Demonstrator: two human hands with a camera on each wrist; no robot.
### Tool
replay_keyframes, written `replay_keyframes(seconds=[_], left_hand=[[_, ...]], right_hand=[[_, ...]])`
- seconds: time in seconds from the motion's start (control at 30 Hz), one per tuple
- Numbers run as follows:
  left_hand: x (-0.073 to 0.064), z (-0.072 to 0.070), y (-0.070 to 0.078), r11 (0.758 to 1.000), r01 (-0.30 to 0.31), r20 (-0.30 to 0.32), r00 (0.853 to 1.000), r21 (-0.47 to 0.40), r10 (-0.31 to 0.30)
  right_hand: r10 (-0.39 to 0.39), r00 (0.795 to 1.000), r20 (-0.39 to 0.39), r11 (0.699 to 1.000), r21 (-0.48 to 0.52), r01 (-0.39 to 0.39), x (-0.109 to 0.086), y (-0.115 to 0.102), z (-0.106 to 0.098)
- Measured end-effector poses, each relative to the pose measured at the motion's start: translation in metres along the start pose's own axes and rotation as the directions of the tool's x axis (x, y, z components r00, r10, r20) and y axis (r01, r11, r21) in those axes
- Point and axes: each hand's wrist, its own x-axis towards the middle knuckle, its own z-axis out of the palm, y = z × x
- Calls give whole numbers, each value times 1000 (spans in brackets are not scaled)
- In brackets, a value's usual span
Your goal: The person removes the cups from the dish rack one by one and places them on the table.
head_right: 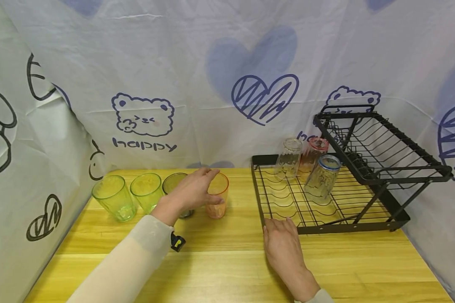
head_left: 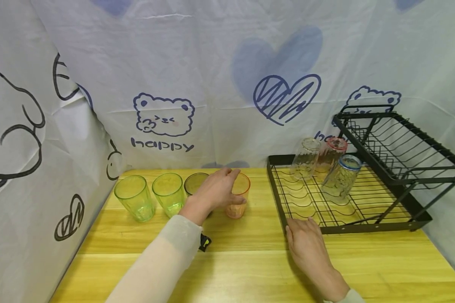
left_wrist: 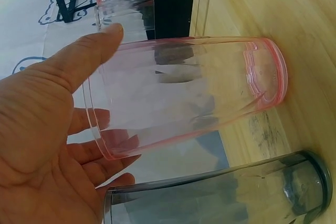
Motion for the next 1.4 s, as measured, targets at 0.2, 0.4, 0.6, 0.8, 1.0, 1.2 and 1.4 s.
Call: replay_keyframes(seconds=[0.2, 0.4, 0.6, 0.8, 1.0, 1.2, 1.4], left_hand=[[-3, 0, -1, 1000, -19, -29, 999, -18, 18], [-8, -1, 2, 998, -32, -80, 996, -58, 27], [-14, -2, 9, 993, -32, -131, 991, -118, 17], [-24, 6, 24, 973, -129, -363, 930, -193, 51], [-35, 28, 48, 932, -242, -627, 779, -269, 21], [-45, 58, 68, 887, -312, -715, 699, -341, -29], [-47, 90, 77, 874, -306, -692, 721, -378, -47]], right_hand=[[-10, 1000, -11, 1000, 0, 10, 0, 1, 1], [6, 1000, 4, 1000, 8, -6, 1, 1, 0], [38, 999, 22, 999, 27, -38, 3, 3, -1], [33, 999, -36, 996, 80, -30, 4, 7, -5], [39, 997, -59, 992, 121, -32, 8, 11, -14], [21, 995, -101, 993, 114, -9, 25, 17, -31], [42, 997, -67, 995, 91, -36, 66, 30, -53]])
